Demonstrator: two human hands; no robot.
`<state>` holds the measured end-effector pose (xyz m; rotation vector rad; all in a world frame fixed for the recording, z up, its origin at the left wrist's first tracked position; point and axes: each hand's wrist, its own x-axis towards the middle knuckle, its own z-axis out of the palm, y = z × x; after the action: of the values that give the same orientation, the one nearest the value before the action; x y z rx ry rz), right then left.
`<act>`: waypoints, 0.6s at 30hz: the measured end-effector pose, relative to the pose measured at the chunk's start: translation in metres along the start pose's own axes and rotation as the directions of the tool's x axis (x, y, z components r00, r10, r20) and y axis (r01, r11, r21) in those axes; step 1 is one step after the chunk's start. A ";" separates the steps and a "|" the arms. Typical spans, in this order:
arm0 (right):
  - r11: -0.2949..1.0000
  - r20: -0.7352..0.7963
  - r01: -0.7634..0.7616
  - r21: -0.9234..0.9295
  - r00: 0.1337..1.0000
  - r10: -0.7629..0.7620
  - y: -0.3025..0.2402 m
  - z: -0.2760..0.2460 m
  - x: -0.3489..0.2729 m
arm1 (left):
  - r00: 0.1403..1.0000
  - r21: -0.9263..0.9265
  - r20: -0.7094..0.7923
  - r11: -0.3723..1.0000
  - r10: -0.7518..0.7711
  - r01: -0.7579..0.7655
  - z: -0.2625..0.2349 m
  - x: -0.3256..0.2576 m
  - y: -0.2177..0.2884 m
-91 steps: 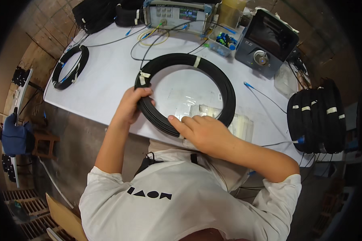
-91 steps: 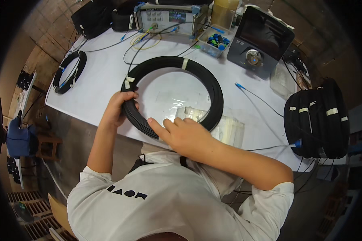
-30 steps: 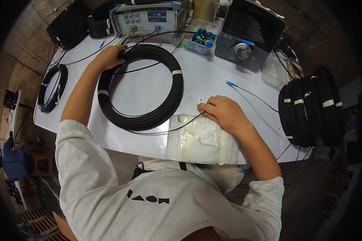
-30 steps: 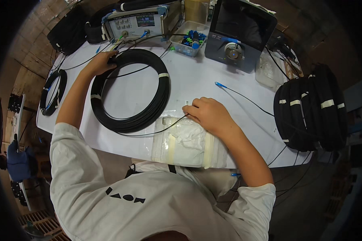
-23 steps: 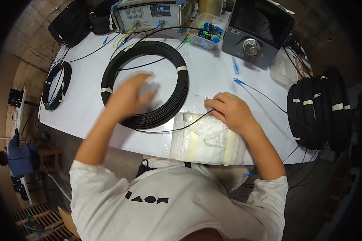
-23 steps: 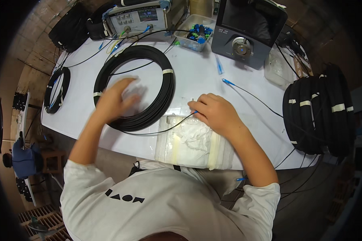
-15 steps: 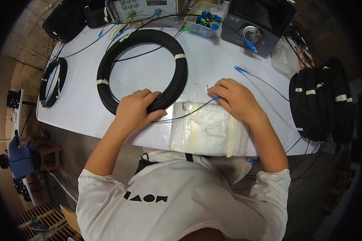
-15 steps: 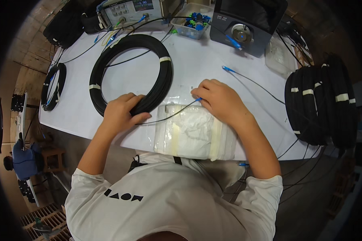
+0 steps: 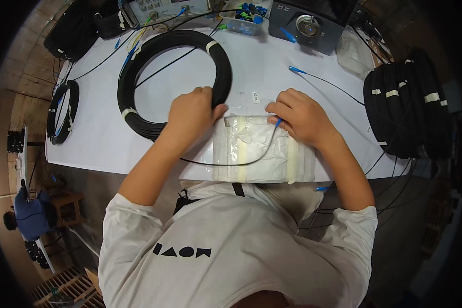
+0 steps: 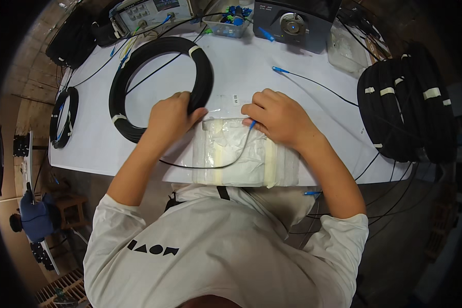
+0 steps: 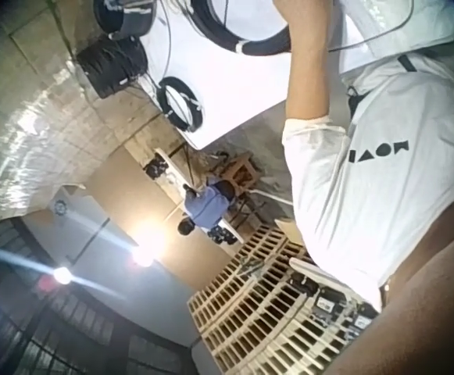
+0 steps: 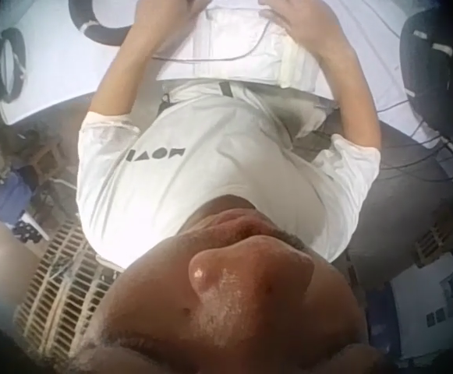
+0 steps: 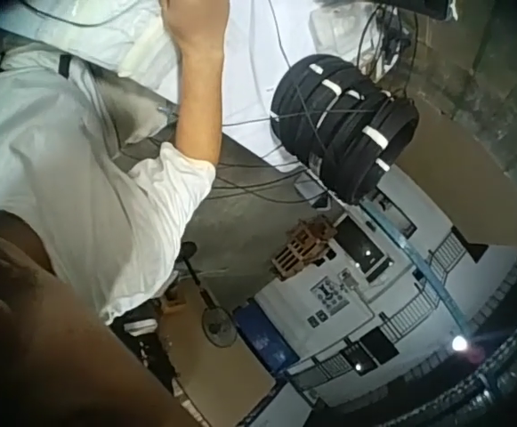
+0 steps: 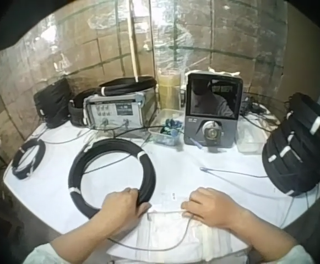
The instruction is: Test connectivity and power levels of fiber optic cables using an optical power meter and a visual fault locator.
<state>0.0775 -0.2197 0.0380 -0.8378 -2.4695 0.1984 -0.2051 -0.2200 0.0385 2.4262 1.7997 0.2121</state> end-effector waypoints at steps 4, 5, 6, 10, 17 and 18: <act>0.993 -0.075 0.062 -0.102 0.995 -0.070 0.003 -0.005 -0.010 | 0.995 -0.126 -0.097 0.992 -0.009 -0.003 0.004 0.007 0.005; 0.991 -0.054 0.065 -0.119 0.996 -0.072 0.007 -0.007 -0.017 | 0.995 -0.130 -0.097 0.992 -0.006 -0.007 -0.001 -0.001 -0.002; 0.989 -0.035 0.065 -0.134 0.997 -0.070 0.013 -0.010 -0.024 | 0.992 -0.156 -0.112 0.984 0.065 -0.082 -0.007 -0.013 -0.011; 0.976 -0.020 -0.123 -0.178 0.992 0.121 0.029 -0.022 -0.046 | 0.976 -0.164 -0.018 0.962 0.218 -0.218 -0.032 -0.051 -0.047; 0.993 0.046 -0.068 -0.098 0.996 0.073 0.041 -0.025 -0.025 | 0.991 0.010 -0.087 0.995 0.098 -0.097 -0.008 -0.054 -0.031; 0.995 -0.037 -0.046 -0.092 0.998 0.043 0.047 -0.018 -0.024 | 0.995 0.024 -0.081 0.998 0.064 -0.062 -0.003 -0.047 -0.022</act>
<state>0.1277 -0.1976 0.0295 -0.9286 -2.4449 0.0843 -0.2402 -0.2586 0.0358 2.5272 1.7675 0.3029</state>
